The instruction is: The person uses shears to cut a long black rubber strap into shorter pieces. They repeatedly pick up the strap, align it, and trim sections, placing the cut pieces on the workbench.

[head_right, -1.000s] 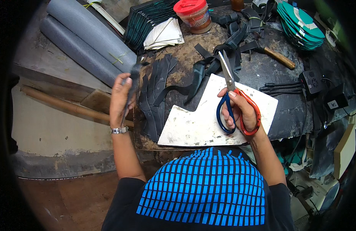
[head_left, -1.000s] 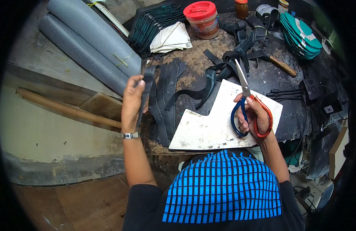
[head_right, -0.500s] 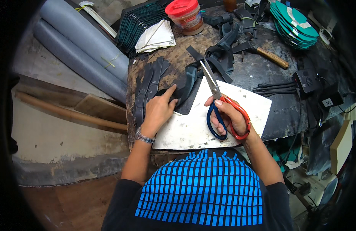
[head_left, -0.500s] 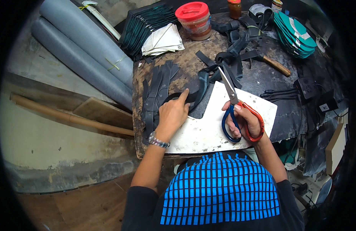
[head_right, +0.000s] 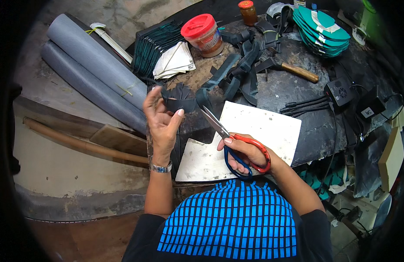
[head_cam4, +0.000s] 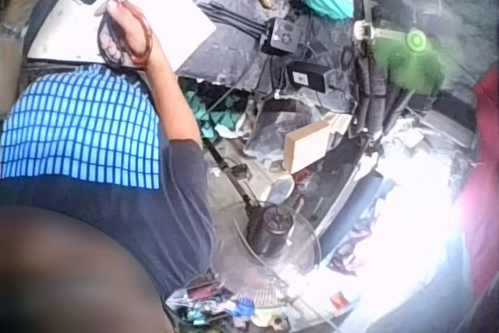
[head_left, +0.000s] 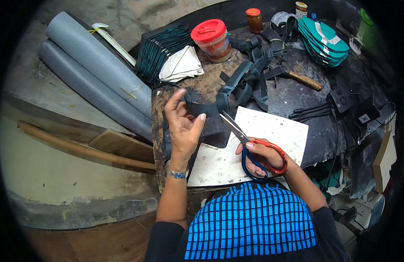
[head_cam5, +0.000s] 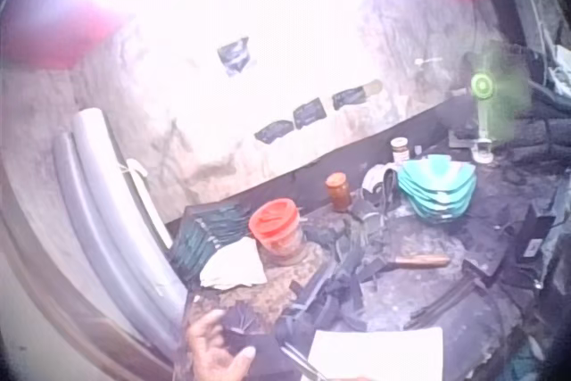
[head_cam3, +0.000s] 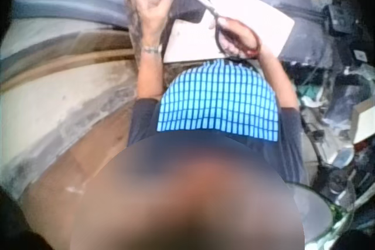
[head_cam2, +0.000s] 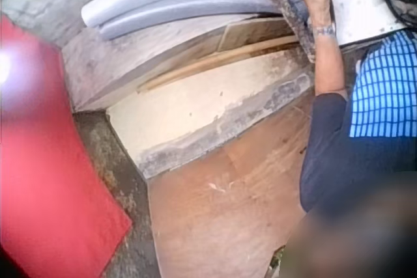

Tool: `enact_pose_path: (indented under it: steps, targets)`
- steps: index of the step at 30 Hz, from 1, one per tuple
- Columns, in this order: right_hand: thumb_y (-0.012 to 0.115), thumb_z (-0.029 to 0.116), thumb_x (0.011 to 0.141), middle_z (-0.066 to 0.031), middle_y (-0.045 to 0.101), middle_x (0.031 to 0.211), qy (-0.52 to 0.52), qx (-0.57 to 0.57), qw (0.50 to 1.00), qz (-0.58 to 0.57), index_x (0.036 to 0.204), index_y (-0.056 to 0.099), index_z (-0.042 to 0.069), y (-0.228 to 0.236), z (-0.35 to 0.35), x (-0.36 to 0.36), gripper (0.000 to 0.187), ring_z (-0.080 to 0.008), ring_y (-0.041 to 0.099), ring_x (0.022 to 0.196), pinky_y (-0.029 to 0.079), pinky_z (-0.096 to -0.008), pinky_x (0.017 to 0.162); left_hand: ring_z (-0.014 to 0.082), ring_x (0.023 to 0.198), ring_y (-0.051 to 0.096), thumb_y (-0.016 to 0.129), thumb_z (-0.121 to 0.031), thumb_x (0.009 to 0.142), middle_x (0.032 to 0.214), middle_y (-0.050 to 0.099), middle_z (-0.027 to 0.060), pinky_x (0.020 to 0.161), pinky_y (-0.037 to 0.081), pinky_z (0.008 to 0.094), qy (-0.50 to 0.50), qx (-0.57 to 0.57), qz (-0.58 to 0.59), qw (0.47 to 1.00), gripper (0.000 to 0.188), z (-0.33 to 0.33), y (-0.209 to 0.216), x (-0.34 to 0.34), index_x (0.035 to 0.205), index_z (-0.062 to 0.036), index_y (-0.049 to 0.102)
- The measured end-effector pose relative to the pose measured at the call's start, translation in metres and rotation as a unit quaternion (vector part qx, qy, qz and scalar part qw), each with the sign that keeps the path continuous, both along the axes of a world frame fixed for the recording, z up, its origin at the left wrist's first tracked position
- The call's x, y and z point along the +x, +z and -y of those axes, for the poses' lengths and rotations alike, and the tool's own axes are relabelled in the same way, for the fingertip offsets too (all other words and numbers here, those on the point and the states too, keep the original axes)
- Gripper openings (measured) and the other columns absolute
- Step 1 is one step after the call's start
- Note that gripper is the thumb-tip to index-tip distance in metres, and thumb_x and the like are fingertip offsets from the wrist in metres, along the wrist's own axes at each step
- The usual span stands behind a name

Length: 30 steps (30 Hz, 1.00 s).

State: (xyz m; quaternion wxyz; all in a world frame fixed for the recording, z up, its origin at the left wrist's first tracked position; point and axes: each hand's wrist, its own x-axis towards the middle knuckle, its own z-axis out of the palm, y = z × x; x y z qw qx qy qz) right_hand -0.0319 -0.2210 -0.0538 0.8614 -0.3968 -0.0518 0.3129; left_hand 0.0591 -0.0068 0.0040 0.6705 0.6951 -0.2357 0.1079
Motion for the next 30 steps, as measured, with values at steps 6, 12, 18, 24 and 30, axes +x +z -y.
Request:
enact_pose_path:
  steps: [6,12,18,24,30]
  targets:
    - [0.046,0.037,0.101,-0.0035,0.057,0.059,0.028,-0.058,0.997,0.050,0.109,0.056,0.000,0.017,0.001,-0.010,0.040,-0.0079,0.053,0.043,0.042,-0.0205,0.038,0.0095,0.089,0.054,0.056,0.011,0.086,0.114,0.054,0.0085,0.074,0.046,0.0204,0.034,0.092,0.134,0.986,0.052,-0.021,0.030,-0.001,0.135,-0.0058,0.048]
    - [0.049,0.037,0.099,-0.0029,0.057,0.061,0.066,-0.033,0.993,0.096,0.110,0.057,0.000,0.038,0.001,-0.016,0.039,-0.0071,0.051,0.043,0.040,-0.0198,0.038,0.0063,0.089,0.056,0.058,0.008,0.087,0.115,0.054,0.0056,0.071,0.046,0.0170,0.095,0.142,0.057,0.984,0.023,-0.022,0.039,-0.012,0.108,0.0031,0.067]
    - [0.046,0.040,0.100,-0.0038,0.058,0.061,0.018,-0.070,0.996,0.058,0.110,0.056,-0.001,0.042,-0.012,-0.008,0.043,-0.0074,0.054,0.045,0.042,-0.0197,0.040,0.0101,0.101,0.057,0.059,0.012,0.086,0.124,0.046,0.0076,0.078,0.052,0.0206,0.032,0.129,0.036,0.991,0.035,-0.019,0.040,-0.020,0.120,0.0048,0.057]
    - [0.045,0.046,0.100,-0.0021,0.055,0.060,0.017,-0.159,0.983,0.088,0.110,0.055,0.001,0.042,-0.014,-0.007,0.048,-0.0078,0.054,0.046,0.044,-0.0209,0.044,0.0117,0.106,0.055,0.058,0.011,0.087,0.124,0.046,0.0085,0.081,0.052,0.0205,0.013,0.093,0.026,0.995,0.035,-0.024,0.039,-0.016,0.121,0.0064,0.056]
    - [0.044,0.039,0.099,-0.0036,0.056,0.061,0.025,-0.189,0.974,0.119,0.113,0.053,0.001,0.046,-0.017,-0.004,0.041,-0.0097,0.053,0.048,0.043,-0.0227,0.046,0.0128,0.107,0.055,0.059,0.011,0.087,0.125,0.043,0.0081,0.082,0.052,0.0211,-0.006,0.056,-0.012,0.998,0.035,-0.028,0.035,-0.015,0.122,0.0068,0.055]
